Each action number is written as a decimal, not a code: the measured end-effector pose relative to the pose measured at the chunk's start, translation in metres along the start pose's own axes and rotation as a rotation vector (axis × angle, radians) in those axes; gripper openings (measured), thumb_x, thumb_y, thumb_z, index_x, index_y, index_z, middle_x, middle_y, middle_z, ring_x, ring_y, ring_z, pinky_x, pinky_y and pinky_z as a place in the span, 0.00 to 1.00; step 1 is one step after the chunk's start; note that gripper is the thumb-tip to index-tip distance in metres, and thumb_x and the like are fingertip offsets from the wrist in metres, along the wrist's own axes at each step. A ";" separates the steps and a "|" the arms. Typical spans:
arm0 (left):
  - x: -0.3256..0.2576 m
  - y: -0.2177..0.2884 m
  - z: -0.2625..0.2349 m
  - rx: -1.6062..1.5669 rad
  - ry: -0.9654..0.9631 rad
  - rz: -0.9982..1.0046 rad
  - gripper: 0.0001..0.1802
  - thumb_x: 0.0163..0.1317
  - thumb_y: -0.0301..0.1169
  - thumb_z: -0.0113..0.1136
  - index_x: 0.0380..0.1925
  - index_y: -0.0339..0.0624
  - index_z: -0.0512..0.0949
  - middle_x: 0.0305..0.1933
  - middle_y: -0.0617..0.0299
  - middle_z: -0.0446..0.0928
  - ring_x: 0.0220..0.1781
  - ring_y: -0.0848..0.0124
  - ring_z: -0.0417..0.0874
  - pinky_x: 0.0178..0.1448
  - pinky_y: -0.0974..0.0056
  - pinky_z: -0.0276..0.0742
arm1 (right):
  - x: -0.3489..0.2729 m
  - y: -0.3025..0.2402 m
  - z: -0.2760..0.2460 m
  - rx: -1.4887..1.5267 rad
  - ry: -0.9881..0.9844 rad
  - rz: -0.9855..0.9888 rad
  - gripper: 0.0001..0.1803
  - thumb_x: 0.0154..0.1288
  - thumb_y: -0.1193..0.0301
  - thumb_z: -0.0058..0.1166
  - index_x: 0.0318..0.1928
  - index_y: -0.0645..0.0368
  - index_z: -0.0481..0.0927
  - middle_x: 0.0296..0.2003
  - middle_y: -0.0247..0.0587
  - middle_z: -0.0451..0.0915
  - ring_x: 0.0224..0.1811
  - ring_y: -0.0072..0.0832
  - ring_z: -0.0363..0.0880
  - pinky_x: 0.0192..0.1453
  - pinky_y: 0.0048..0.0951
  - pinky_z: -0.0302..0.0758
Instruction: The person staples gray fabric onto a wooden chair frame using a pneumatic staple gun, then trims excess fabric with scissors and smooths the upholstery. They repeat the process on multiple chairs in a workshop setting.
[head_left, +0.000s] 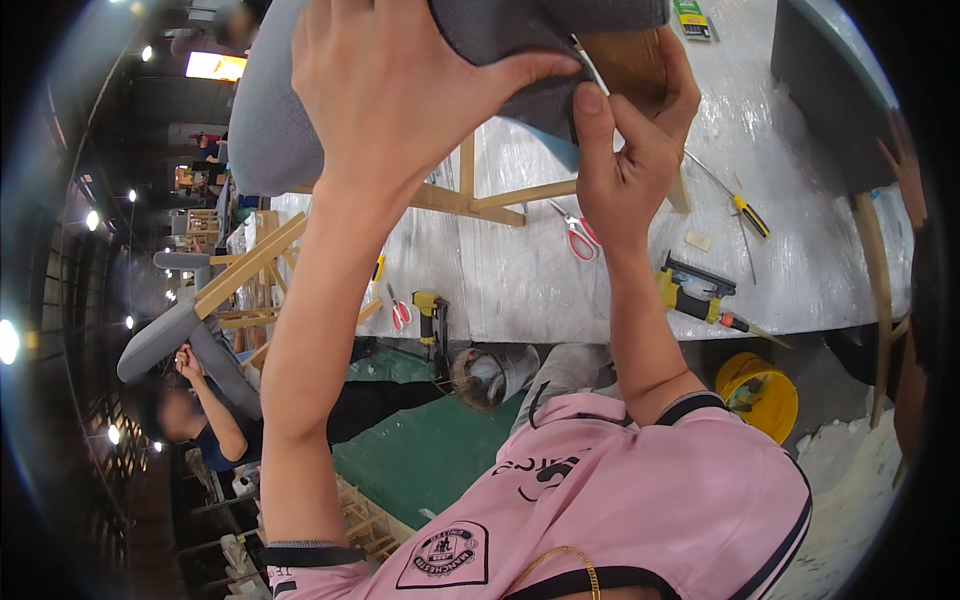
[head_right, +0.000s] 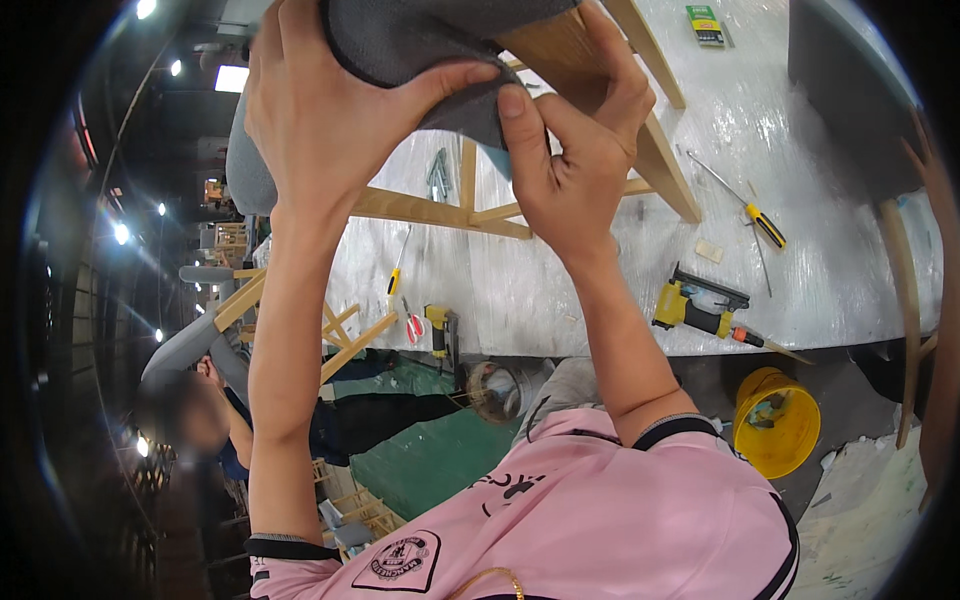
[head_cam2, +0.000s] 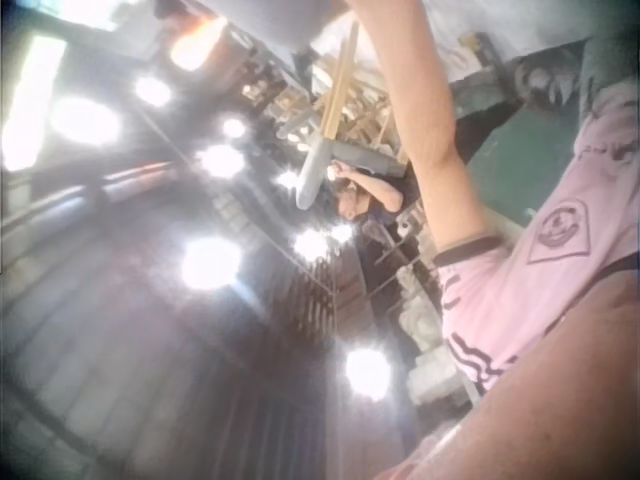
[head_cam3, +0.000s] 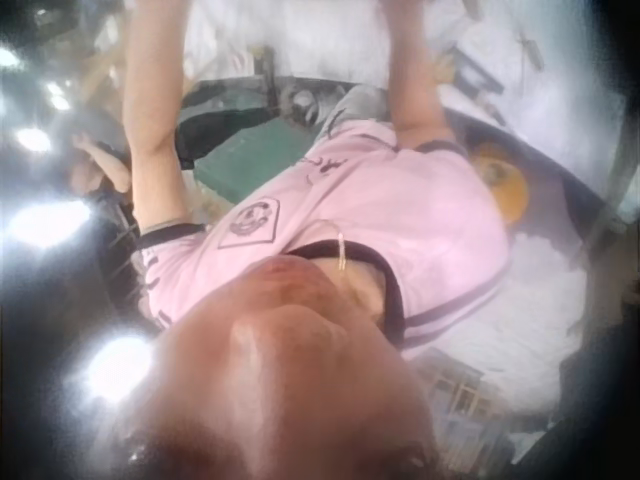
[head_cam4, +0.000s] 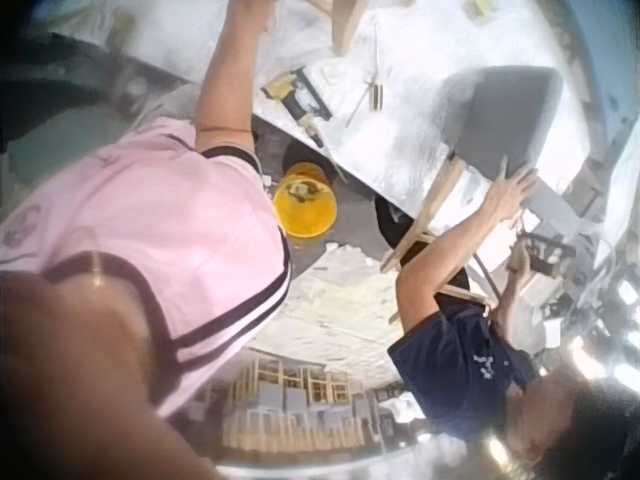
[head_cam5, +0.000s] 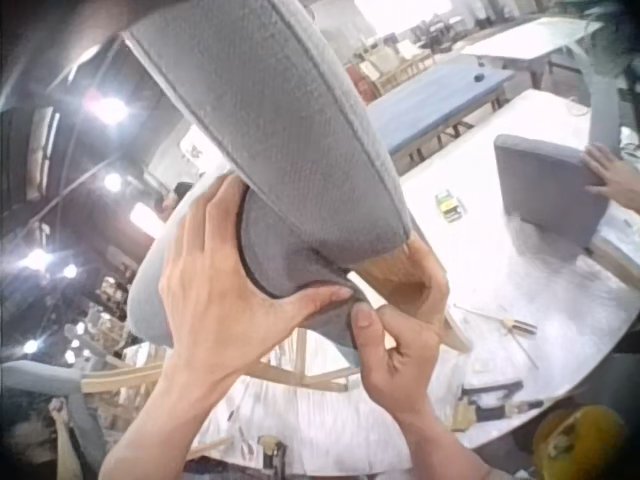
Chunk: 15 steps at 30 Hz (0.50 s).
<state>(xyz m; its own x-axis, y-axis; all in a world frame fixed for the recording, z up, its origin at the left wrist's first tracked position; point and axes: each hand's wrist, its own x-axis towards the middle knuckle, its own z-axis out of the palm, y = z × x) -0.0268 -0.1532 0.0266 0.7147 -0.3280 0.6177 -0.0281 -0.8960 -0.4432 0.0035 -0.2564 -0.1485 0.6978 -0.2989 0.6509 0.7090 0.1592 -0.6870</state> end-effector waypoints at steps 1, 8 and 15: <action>0.001 0.001 0.001 0.035 0.020 0.018 0.63 0.36 0.61 0.84 0.67 0.34 0.67 0.64 0.43 0.74 0.67 0.45 0.75 0.68 0.46 0.73 | 0.001 0.000 0.001 -0.026 0.011 -0.006 0.18 0.73 0.62 0.63 0.34 0.66 0.90 0.72 0.57 0.64 0.73 0.46 0.67 0.75 0.42 0.62; 0.003 0.001 0.010 0.031 0.119 0.070 0.55 0.40 0.54 0.83 0.64 0.34 0.70 0.58 0.44 0.77 0.60 0.46 0.78 0.64 0.47 0.74 | 0.012 0.001 0.021 -0.118 0.144 -0.026 0.14 0.70 0.71 0.63 0.28 0.70 0.83 0.66 0.66 0.70 0.63 0.50 0.71 0.66 0.43 0.67; 0.047 -0.004 0.023 0.007 0.094 -0.021 0.50 0.43 0.56 0.77 0.62 0.34 0.74 0.53 0.44 0.80 0.56 0.46 0.81 0.60 0.47 0.76 | 0.055 0.011 0.043 -0.158 0.208 -0.074 0.12 0.69 0.70 0.62 0.31 0.67 0.87 0.67 0.67 0.70 0.65 0.52 0.70 0.69 0.49 0.64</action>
<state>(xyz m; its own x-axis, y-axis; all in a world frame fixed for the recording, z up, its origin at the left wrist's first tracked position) 0.0229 -0.1580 0.0429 0.6466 -0.3362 0.6847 -0.0089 -0.9009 -0.4339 0.0545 -0.2306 -0.1066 0.5970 -0.4934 0.6326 0.7215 -0.0144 -0.6922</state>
